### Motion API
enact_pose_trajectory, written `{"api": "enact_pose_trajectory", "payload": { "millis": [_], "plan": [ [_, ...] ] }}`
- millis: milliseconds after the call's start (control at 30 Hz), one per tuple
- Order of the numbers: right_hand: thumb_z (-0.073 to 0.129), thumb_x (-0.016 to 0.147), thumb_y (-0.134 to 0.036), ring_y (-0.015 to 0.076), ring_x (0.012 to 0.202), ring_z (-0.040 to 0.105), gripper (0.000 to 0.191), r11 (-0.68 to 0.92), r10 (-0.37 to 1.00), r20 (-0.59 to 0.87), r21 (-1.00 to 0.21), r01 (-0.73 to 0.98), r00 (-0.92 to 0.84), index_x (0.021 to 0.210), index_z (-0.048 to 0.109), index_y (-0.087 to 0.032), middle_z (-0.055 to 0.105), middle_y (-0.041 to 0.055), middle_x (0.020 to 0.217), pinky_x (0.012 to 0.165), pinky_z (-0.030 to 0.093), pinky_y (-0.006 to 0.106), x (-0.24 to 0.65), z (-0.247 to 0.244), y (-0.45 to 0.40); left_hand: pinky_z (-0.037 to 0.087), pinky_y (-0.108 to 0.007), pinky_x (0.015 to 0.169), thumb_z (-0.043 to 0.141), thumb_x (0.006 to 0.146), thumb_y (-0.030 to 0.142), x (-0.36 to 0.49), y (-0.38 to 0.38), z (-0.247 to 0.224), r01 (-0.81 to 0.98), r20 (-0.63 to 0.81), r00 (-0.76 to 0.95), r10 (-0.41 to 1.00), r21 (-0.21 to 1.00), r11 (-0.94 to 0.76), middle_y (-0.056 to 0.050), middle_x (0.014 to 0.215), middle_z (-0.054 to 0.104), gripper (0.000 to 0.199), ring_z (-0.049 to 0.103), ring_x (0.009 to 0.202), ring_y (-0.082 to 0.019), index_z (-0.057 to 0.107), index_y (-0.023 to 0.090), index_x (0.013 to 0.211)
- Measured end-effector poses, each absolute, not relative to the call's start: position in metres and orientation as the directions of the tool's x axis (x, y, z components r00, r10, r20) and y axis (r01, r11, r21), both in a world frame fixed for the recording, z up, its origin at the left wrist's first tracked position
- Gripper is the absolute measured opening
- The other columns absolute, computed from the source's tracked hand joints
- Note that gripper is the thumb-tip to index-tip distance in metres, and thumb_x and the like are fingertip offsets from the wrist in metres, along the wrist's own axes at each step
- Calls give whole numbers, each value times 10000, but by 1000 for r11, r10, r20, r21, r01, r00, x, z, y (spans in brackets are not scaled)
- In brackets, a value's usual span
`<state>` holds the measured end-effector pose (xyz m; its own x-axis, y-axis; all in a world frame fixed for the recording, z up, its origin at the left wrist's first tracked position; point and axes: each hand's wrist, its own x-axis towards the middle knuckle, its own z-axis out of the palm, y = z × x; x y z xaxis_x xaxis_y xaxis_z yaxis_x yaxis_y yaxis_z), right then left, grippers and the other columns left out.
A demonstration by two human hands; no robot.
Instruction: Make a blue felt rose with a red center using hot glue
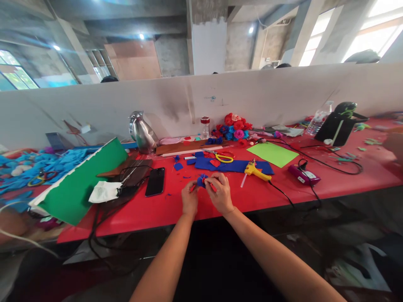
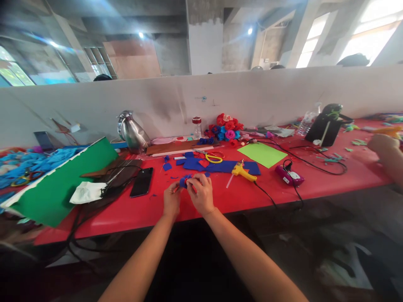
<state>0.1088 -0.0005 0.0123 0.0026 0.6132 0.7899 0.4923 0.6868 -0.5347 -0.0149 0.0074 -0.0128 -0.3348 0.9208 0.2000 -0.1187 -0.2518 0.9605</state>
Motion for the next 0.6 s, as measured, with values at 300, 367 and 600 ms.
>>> {"api": "enact_pose_trajectory", "payload": {
  "millis": [300, 367, 600],
  "plan": [
    [508, 922, -240, 191, 825, 568, 252, 676, 677, 729, -670, 306, 99, 1156, 600, -229, 579, 98, 1055, 793, 494, 370, 116, 4, -2, 433, -288, 765, 700, 677, 315, -10, 1, 1, -148, 231, -292, 928, 948, -282, 16, 683, 620, 148, 552, 710, -155, 623, 192, 704],
    [512, 912, -251, 175, 774, 550, 245, 635, 714, 680, -729, 257, 164, 1148, 571, -217, 573, 89, 1031, 763, 496, 353, 118, -1, -1, 413, -275, 746, 693, 679, 327, -11, 3, 0, -172, 217, -310, 926, 945, -279, 40, 652, 557, 181, 515, 681, -140, 563, 201, 683],
    [531, 874, -335, 104, 579, 466, 196, 366, 913, 358, -931, -4, 196, 1031, 559, -220, 561, -5, 844, 560, 407, 248, 119, -6, 12, 385, -266, 728, 735, 637, 313, -14, 6, -2, -240, 182, -300, 936, 936, -259, 61, 629, 503, 243, 471, 644, -125, 519, 208, 675]
  ]
}}
